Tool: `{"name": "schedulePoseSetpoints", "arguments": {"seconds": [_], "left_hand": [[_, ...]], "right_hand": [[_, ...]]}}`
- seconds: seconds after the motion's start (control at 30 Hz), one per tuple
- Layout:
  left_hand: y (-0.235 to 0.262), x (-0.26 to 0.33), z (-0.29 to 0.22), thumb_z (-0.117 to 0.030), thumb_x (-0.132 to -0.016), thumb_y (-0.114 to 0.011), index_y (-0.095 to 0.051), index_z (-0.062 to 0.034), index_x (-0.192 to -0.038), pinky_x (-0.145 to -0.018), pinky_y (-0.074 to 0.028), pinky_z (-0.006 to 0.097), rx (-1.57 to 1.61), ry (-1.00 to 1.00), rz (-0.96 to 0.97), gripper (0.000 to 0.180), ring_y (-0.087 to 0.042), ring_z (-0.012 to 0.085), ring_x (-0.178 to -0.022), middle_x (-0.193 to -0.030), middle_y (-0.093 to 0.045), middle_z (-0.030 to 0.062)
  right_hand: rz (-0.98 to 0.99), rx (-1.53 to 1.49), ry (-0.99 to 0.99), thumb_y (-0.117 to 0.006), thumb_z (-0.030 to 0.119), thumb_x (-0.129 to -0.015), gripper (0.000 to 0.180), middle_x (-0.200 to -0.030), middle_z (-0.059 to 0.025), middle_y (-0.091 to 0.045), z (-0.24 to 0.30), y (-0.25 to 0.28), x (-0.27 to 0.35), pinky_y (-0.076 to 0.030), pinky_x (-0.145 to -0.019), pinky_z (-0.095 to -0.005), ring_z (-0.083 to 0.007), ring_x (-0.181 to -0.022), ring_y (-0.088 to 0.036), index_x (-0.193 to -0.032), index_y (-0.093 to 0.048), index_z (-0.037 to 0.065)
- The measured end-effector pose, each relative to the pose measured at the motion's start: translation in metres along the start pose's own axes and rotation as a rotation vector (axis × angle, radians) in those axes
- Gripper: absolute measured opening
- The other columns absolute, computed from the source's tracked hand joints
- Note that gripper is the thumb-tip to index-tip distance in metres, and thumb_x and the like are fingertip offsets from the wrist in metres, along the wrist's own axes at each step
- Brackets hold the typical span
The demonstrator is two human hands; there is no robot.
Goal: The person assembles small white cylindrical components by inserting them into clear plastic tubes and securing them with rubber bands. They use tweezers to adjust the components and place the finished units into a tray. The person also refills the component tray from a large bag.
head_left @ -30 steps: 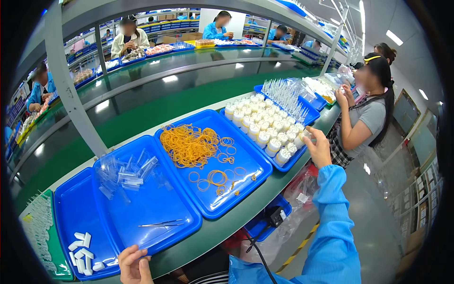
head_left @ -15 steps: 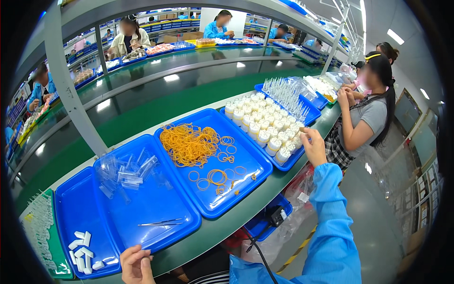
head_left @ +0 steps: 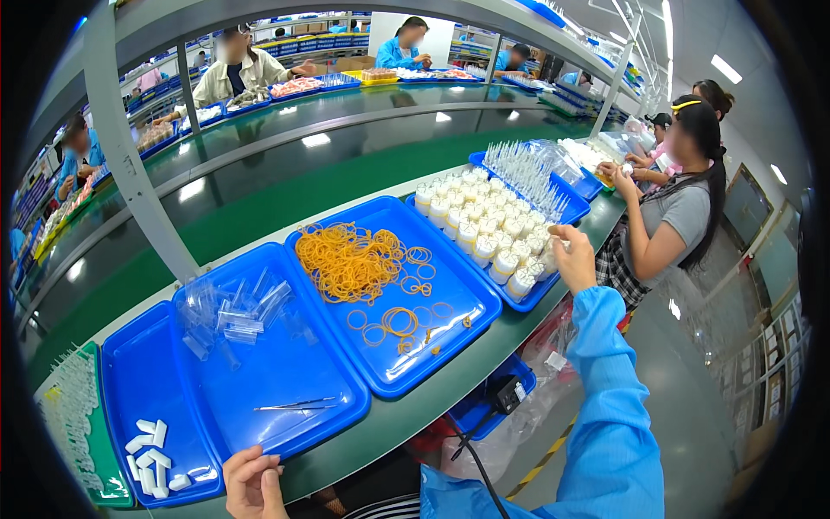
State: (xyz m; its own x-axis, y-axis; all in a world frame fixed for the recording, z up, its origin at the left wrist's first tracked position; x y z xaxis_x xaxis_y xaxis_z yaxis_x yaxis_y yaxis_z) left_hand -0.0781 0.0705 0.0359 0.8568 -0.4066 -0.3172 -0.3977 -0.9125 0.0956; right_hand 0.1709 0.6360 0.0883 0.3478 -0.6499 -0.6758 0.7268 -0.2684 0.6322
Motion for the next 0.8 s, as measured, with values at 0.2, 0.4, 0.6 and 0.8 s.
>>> {"name": "schedulePoseSetpoints", "arguments": {"seconds": [0.2,0.4,0.6,0.8], "left_hand": [[0.002,0.0,0.001,0.005,-0.096,-0.059,-0.064,0.0048,-0.112,-0.085,-0.058,0.03,-0.001,-0.012,-0.002,0.017,-0.067,0.0214,-0.099,-0.124,-0.058,0.0167],[-0.004,-0.001,-0.003,0.005,-0.096,-0.06,-0.064,0.005,-0.112,-0.084,-0.058,0.03,-0.002,-0.009,0.017,0.017,-0.068,0.0214,-0.098,-0.124,-0.058,0.0169],[0.004,0.0,-0.001,0.005,-0.096,-0.059,-0.064,0.0051,-0.112,-0.085,-0.058,0.031,0.017,-0.006,-0.01,0.017,-0.068,0.0215,-0.098,-0.124,-0.058,0.0168],[0.0,0.003,0.001,0.005,-0.096,-0.059,-0.064,0.0044,-0.112,-0.085,-0.058,0.031,0.022,0.003,0.01,0.017,-0.067,0.0216,-0.1,-0.125,-0.058,0.0165]], "right_hand": [[0.056,0.133,-0.212,-0.062,0.009,-0.082,0.023,-0.086,-0.0104,-0.073,-0.01,0.018,0.025,-0.054,-0.076,-0.0428,-0.03,-0.084,-0.07,-0.105,-0.064,0.008],[0.147,0.077,-0.257,-0.067,0.012,-0.081,0.028,-0.086,-0.0135,-0.074,-0.034,-0.02,0.046,-0.055,-0.073,-0.0401,-0.0292,-0.081,-0.072,-0.108,-0.06,0.005],[0.05,0.063,-0.264,-0.068,0.013,-0.08,0.025,-0.084,-0.0126,-0.073,-0.024,0.006,0.054,-0.054,-0.073,-0.0417,-0.0288,-0.079,-0.071,-0.102,-0.062,0.005],[0.198,0.08,-0.31,-0.075,0.027,-0.074,0.024,-0.077,-0.0112,-0.067,0.024,-0.011,0.078,-0.053,-0.069,-0.0416,-0.0304,-0.074,-0.067,-0.081,-0.063,0.006]]}}
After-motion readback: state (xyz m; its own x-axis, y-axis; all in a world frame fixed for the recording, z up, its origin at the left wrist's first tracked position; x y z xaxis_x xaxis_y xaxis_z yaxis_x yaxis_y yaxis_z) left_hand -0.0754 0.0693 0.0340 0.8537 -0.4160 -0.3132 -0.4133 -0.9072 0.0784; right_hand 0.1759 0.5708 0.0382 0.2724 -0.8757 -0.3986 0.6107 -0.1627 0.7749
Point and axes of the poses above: each hand's wrist, its own x-axis away from the middle knuckle, its own y-axis out of the back of the hand, z = x × y, the point moved 9 cm from there along -x, towards the middle knuckle
